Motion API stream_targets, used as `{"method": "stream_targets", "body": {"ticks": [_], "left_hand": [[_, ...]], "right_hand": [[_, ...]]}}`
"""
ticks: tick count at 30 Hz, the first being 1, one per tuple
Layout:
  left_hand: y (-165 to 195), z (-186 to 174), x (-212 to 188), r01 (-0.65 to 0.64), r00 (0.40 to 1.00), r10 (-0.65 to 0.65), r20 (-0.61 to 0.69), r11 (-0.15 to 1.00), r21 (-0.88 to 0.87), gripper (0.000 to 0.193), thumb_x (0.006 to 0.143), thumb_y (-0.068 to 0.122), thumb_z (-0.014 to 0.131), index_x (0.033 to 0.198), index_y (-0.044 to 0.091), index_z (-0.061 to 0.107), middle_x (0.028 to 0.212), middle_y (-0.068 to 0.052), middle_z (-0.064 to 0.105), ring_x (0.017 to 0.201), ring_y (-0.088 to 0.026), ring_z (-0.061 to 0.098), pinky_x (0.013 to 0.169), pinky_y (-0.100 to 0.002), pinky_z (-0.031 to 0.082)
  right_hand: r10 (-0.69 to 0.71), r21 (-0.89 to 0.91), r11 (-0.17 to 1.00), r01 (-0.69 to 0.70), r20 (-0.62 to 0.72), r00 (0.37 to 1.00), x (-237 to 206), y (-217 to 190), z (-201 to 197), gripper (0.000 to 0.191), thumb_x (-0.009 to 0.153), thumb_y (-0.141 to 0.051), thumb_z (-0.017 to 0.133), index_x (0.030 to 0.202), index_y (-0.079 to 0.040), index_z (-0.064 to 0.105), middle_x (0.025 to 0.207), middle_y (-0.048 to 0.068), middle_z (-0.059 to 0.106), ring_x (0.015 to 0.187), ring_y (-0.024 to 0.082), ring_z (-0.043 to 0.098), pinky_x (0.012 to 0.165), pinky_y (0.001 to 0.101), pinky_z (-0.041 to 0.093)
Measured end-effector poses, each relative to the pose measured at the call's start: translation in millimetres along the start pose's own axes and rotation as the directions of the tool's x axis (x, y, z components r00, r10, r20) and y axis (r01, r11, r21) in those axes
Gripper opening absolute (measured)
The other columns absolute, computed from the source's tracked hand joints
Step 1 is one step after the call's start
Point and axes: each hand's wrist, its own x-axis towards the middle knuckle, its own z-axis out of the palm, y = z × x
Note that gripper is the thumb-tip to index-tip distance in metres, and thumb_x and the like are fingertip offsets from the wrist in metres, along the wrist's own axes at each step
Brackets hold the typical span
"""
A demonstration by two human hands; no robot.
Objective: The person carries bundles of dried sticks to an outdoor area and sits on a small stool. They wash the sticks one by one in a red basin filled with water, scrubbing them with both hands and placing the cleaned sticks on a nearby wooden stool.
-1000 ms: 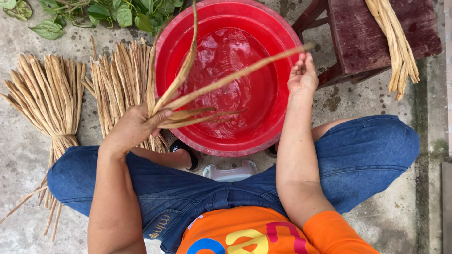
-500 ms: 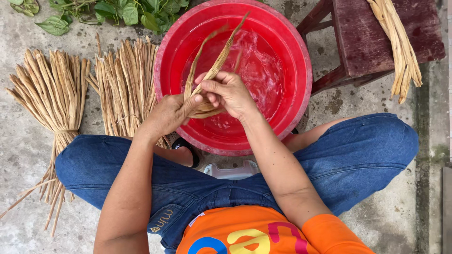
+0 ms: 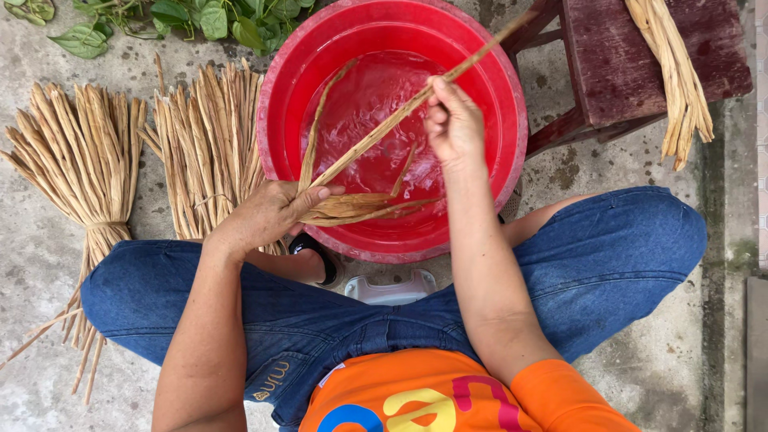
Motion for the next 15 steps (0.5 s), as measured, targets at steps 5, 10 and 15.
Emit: {"method": "stream_targets", "body": {"ticks": [5,10,15], "left_hand": [[4,2,-2,-0.135,0.991,0.135,0.007,0.991,0.018,0.052,0.098,0.055,0.043,0.130,0.024,0.071,0.056,-0.002,0.061,0.051,-0.015,0.060,0.056,-0.034,0.053],[6,5,-5,0.018,0.999,-0.023,0.036,0.991,0.132,0.049,0.098,0.055,0.047,0.129,0.028,0.073,0.050,-0.008,0.048,0.049,-0.019,0.057,0.055,-0.039,0.051],[-6,0,-5,0.027,1.000,-0.024,-0.020,0.976,0.215,0.049,0.098,0.056,0.049,0.116,0.020,0.078,0.056,-0.011,0.060,0.059,-0.027,0.067,0.062,-0.043,0.054]], "right_hand": [[-0.059,0.020,0.998,0.061,-0.104,0.993,17,-13,-33,0.014,0.093,-0.014,0.078,0.101,-0.003,0.075,0.074,0.003,0.069,0.052,0.005,0.054,0.041,0.0190,0.039],[-0.144,0.138,0.975,0.174,-0.205,0.968,40,-39,-86,0.016,0.094,-0.015,0.077,0.099,-0.001,0.074,0.071,0.002,0.066,0.051,0.006,0.052,0.042,0.0201,0.039],[-0.255,0.227,0.911,0.345,-0.350,0.902,41,-67,-126,0.016,0.094,-0.015,0.076,0.097,0.000,0.074,0.071,0.006,0.067,0.049,0.007,0.052,0.041,0.0192,0.041]]}}
